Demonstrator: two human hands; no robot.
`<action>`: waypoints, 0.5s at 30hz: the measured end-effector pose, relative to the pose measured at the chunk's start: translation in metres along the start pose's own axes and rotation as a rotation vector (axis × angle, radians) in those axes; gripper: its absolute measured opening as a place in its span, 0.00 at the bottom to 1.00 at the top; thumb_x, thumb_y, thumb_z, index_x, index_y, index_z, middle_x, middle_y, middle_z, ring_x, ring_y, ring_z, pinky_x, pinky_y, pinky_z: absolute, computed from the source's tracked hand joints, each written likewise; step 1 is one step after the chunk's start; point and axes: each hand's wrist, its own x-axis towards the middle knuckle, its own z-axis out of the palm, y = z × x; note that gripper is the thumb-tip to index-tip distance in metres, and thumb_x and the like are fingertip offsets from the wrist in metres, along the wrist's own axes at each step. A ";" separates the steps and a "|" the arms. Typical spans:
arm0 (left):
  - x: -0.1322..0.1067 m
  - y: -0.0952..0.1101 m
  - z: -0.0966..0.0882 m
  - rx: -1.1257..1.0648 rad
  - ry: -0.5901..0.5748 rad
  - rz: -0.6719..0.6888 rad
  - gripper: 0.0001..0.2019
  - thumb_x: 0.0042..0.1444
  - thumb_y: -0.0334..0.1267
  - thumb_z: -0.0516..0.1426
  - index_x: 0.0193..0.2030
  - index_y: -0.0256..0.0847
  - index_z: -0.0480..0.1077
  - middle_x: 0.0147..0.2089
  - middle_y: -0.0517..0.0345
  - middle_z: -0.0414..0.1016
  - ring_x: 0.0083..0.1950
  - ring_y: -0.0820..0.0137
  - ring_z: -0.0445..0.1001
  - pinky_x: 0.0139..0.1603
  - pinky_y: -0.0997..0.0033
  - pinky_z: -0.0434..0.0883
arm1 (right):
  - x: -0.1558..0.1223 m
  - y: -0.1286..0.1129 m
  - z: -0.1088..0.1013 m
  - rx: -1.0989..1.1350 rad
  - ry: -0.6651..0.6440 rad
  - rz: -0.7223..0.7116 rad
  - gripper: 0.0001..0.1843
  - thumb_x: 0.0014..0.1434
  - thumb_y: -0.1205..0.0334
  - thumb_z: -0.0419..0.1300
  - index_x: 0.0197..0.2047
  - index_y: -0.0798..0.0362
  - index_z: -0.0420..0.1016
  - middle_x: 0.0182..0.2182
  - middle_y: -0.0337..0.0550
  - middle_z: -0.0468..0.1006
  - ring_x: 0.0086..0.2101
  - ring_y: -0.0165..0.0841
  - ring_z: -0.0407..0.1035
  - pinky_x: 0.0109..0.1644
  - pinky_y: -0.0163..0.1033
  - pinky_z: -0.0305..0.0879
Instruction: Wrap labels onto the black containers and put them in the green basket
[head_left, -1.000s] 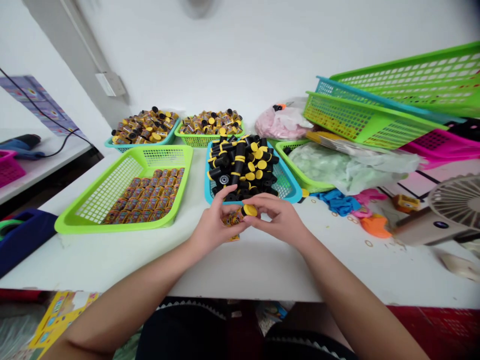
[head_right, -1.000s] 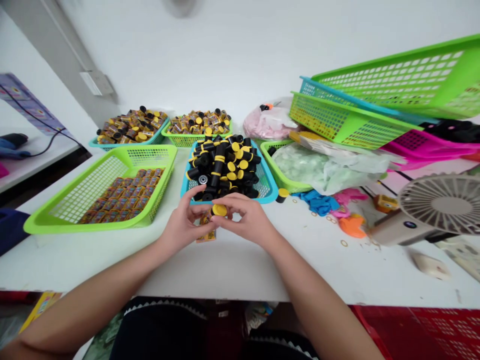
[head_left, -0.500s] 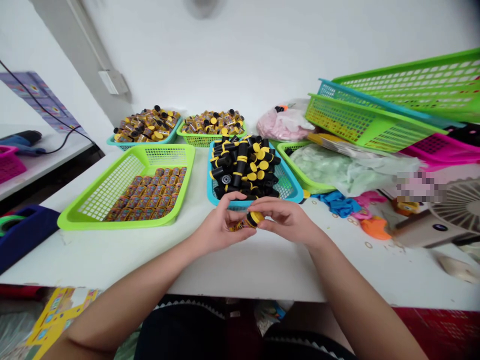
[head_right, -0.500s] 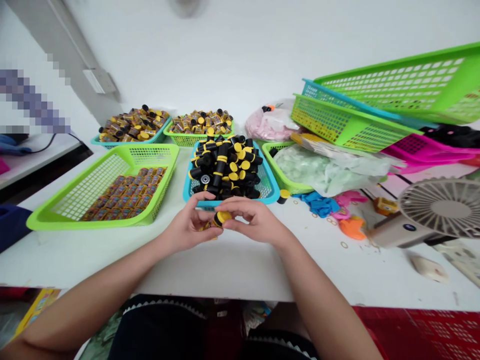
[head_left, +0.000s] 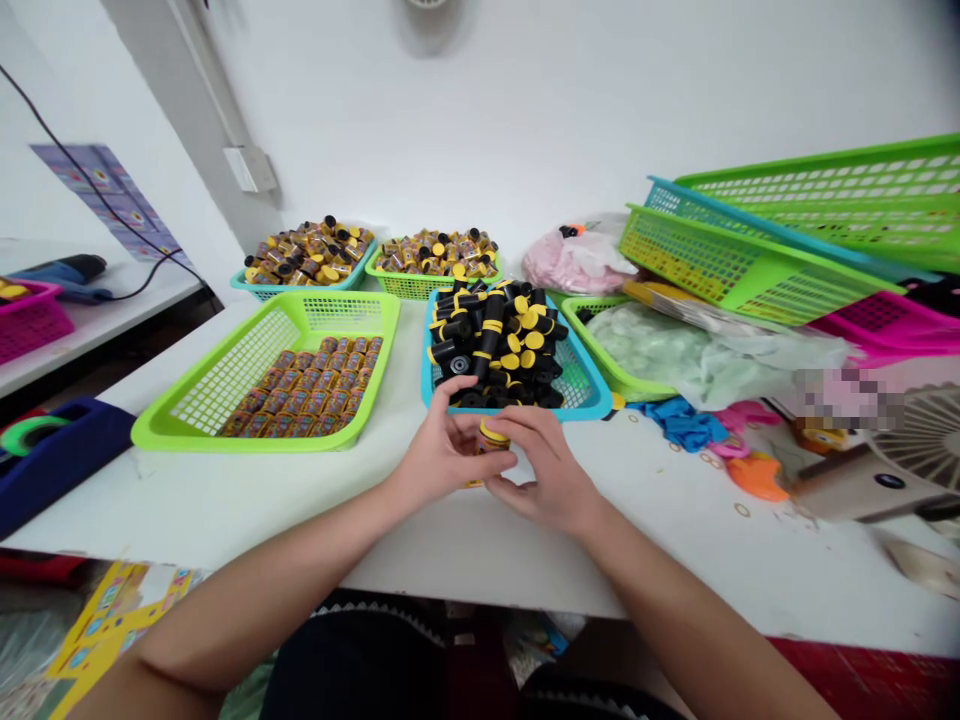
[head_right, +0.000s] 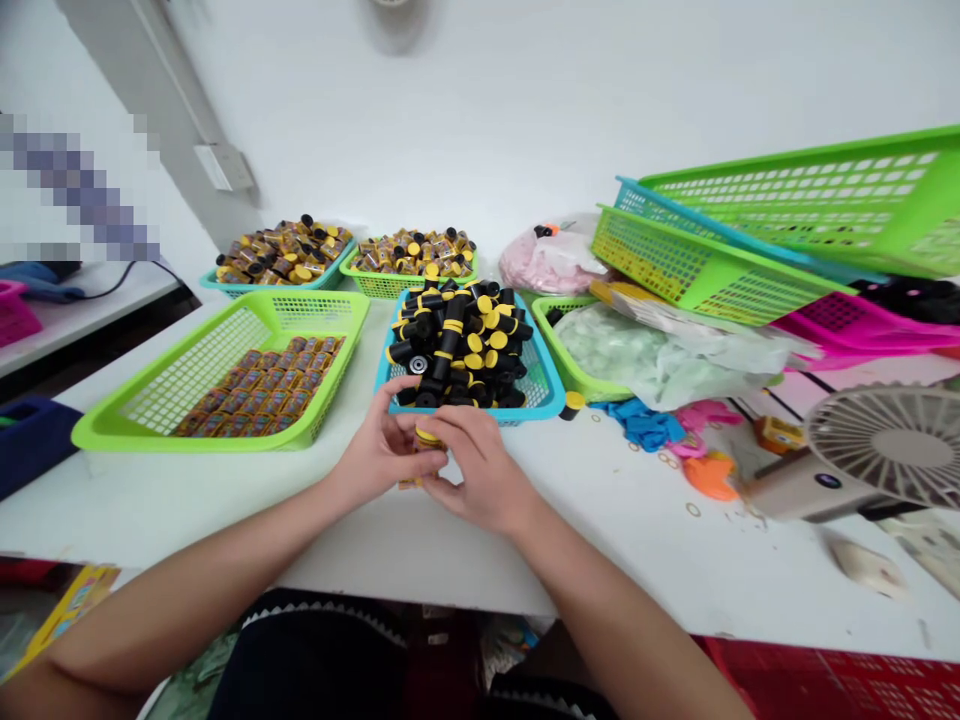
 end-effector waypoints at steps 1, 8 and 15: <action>-0.002 -0.003 0.002 -0.019 -0.033 -0.022 0.42 0.47 0.37 0.69 0.60 0.46 0.45 0.32 0.67 0.75 0.29 0.76 0.75 0.34 0.75 0.71 | 0.000 -0.002 0.002 0.018 0.022 -0.011 0.32 0.55 0.66 0.62 0.61 0.44 0.59 0.48 0.49 0.73 0.49 0.41 0.71 0.51 0.50 0.70; -0.008 -0.011 0.002 -0.082 -0.168 -0.122 0.35 0.54 0.42 0.64 0.58 0.46 0.44 0.25 0.73 0.69 0.24 0.76 0.71 0.29 0.74 0.68 | 0.000 -0.016 0.012 0.125 0.055 0.022 0.33 0.51 0.70 0.62 0.59 0.44 0.60 0.48 0.45 0.78 0.52 0.41 0.71 0.53 0.50 0.69; -0.008 -0.001 0.006 0.081 -0.118 0.016 0.34 0.52 0.32 0.62 0.57 0.45 0.44 0.24 0.77 0.59 0.21 0.81 0.61 0.25 0.80 0.62 | -0.003 -0.011 0.008 -0.053 0.096 -0.058 0.31 0.53 0.65 0.64 0.59 0.42 0.62 0.46 0.44 0.80 0.48 0.43 0.73 0.51 0.52 0.65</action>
